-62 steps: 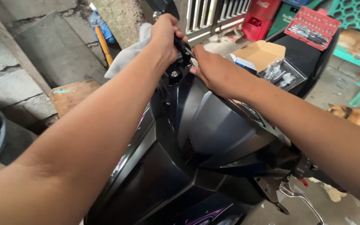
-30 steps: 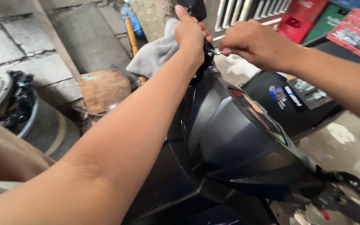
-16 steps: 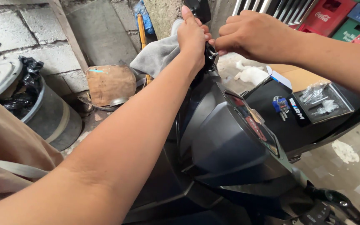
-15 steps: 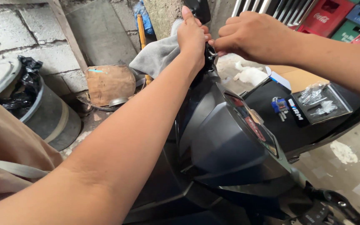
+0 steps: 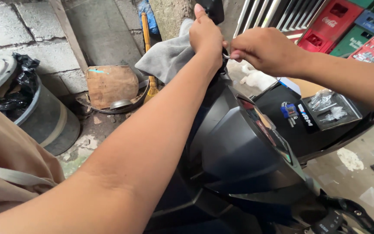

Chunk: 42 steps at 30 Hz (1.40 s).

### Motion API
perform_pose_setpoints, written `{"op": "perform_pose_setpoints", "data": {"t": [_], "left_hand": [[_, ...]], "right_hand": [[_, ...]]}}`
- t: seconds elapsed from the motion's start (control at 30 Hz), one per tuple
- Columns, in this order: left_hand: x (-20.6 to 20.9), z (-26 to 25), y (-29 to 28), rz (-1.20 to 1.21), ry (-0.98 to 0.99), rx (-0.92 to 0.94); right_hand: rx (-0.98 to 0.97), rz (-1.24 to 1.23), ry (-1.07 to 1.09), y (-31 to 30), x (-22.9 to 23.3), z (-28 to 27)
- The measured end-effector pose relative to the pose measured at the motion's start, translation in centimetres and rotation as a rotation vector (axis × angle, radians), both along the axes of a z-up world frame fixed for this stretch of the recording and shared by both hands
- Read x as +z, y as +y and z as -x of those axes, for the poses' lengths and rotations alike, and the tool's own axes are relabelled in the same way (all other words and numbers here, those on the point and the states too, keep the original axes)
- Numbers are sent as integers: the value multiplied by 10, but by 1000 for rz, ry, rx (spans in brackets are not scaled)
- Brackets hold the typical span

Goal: The person installs a motorcycle side mirror by inserting a bolt, tightening it with an Allen key, and securing a rubber grommet. They repeatedly adjust the mirror and tighten the bolt to ensure it is firmly attached to the handlebar.

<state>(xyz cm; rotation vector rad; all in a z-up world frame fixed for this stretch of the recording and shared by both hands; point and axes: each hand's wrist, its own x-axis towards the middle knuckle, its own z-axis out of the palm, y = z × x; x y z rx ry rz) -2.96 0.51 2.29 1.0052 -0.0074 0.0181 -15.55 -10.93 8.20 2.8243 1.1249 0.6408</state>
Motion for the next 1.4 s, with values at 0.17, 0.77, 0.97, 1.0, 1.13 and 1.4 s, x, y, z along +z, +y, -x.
{"op": "perform_pose_setpoints", "data": {"t": [0.17,0.77,0.97,1.0,1.13,1.4], "left_hand": [[-1,3,5,94,-18,-64],[3,-13,11,-15,116,-161],[17,-22,7,-217,124,-174],[17,-23,7,-192,149,-161],[17,-21,4,-252,193,-49],[12,-23,3,-55,156,-89]], "right_hand": [[-259,-204,88,7,-20,-6],[-74,-516,531,9,-20,-11],[-364,-274,394,22,-3,1],[-363,-259,378,23,-2,1],[-373,-191,332,27,0,2],[-356,-96,405,28,18,0]]}}
